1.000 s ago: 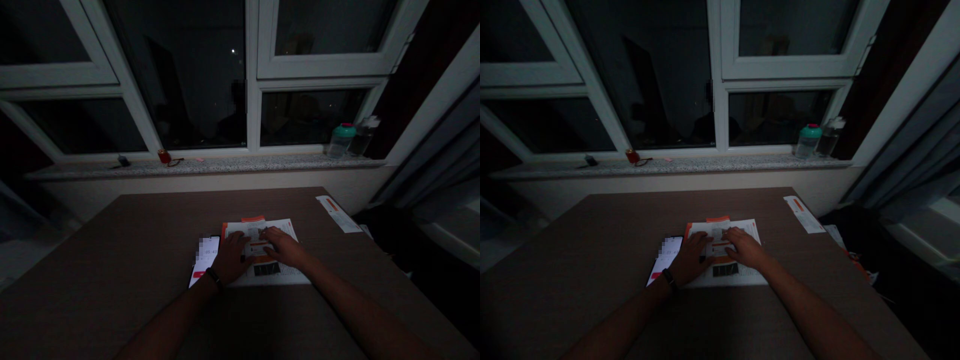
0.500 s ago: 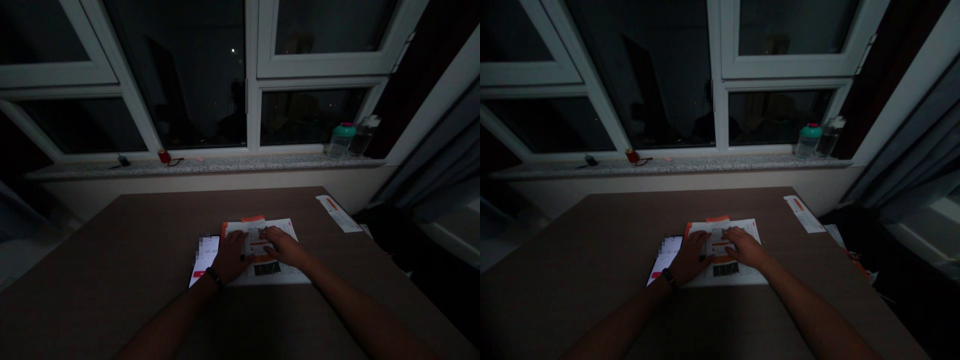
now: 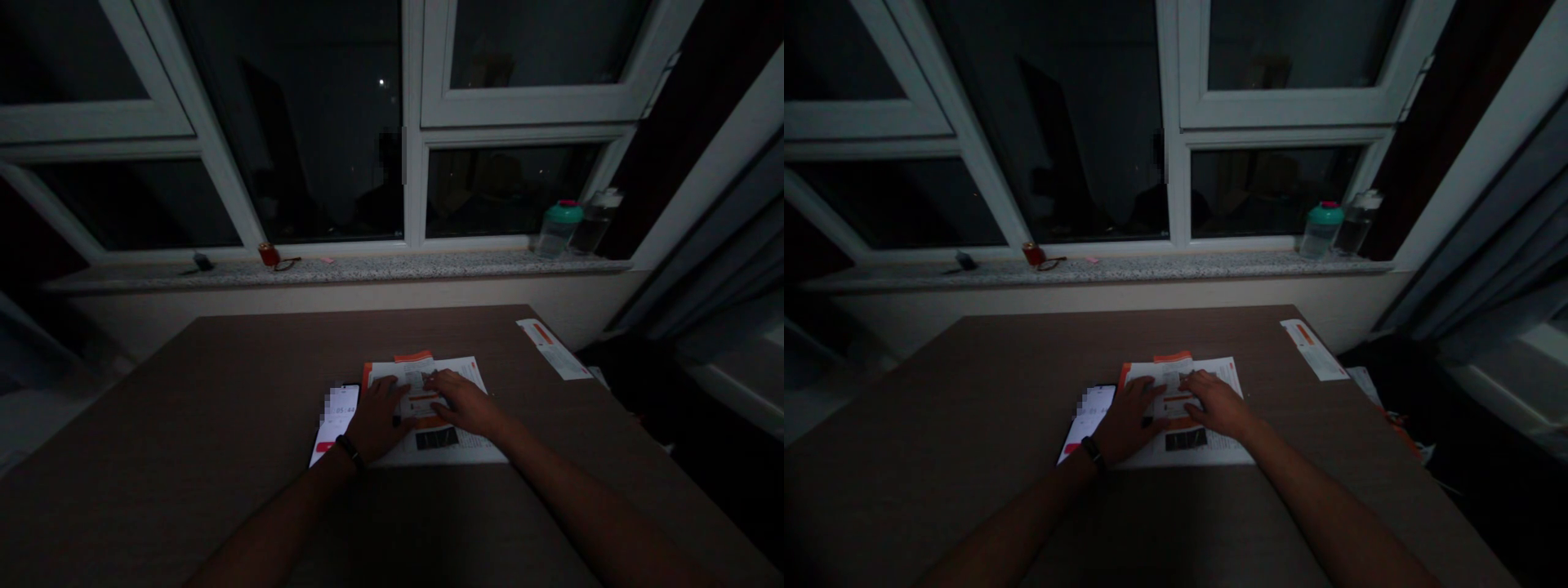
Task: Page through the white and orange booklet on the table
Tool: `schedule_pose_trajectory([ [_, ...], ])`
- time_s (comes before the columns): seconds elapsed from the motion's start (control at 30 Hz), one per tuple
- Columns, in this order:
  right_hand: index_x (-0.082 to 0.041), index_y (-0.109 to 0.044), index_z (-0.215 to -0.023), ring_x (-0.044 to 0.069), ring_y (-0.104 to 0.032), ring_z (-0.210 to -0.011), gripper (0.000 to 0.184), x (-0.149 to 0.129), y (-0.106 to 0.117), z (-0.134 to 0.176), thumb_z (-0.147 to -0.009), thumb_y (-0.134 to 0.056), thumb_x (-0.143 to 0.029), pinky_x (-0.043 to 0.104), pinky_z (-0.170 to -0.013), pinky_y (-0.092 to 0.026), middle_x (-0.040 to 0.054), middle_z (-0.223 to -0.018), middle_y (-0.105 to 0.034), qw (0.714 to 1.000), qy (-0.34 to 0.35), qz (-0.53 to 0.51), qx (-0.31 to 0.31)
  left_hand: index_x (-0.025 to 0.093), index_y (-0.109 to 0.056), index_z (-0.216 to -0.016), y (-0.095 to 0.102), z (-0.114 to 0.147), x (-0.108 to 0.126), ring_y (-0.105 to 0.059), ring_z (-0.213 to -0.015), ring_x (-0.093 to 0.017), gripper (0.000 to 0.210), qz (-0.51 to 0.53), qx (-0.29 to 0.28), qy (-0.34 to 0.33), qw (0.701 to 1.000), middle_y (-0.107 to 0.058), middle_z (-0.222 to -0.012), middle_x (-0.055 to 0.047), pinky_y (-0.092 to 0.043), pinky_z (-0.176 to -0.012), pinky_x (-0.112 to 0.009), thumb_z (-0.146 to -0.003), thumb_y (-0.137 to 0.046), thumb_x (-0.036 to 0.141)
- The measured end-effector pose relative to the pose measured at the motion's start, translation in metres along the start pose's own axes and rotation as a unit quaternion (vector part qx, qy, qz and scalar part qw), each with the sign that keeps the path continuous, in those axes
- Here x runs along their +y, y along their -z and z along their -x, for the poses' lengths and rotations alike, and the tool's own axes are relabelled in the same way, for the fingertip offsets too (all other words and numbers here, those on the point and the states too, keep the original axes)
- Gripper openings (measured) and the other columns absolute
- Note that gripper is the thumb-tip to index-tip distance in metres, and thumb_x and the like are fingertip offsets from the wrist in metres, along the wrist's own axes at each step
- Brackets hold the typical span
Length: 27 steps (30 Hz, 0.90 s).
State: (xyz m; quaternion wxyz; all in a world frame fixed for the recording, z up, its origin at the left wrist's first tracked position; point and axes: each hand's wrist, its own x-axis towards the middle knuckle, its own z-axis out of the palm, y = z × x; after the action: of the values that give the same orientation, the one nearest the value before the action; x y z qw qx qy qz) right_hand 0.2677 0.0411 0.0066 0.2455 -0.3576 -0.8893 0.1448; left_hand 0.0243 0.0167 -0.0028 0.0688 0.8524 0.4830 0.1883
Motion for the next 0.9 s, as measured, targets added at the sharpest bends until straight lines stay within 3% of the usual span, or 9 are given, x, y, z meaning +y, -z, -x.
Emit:
schedule_pose_trajectory([
  [0.53, -0.019, -0.058, -0.116, 0.026, -0.053, -0.109, 0.033, -0.0007, 0.0012, -0.0001, -0.084, -0.06, -0.016, 0.041, -0.096, -0.045, 0.0105, -0.113, -0.061, 1.0, -0.003, -0.004, 0.001, 0.021, -0.047, -0.14, 0.0022, 0.0, -0.0005, -0.038, -0.133, -0.031, 0.058, -0.008, -0.014, -0.021, 1.0, -0.045, -0.145, -0.011, -0.034, -0.11, -0.05, -0.089, -0.063, 0.044],
  [0.9, -0.02, -0.059, -0.113, 0.025, -0.054, -0.108, 0.031, -0.0006, -0.0005, -0.0003, -0.083, -0.061, -0.014, 0.04, -0.094, -0.045, 0.0095, -0.112, -0.062, 1.0, 0.007, -0.003, 0.011, 0.032, -0.049, -0.138, 0.0051, -0.0005, 0.0072, -0.04, -0.133, -0.028, 0.046, -0.013, -0.035, -0.065, 0.997, -0.047, -0.144, -0.005, -0.032, -0.111, -0.05, -0.094, -0.059, 0.034],
])
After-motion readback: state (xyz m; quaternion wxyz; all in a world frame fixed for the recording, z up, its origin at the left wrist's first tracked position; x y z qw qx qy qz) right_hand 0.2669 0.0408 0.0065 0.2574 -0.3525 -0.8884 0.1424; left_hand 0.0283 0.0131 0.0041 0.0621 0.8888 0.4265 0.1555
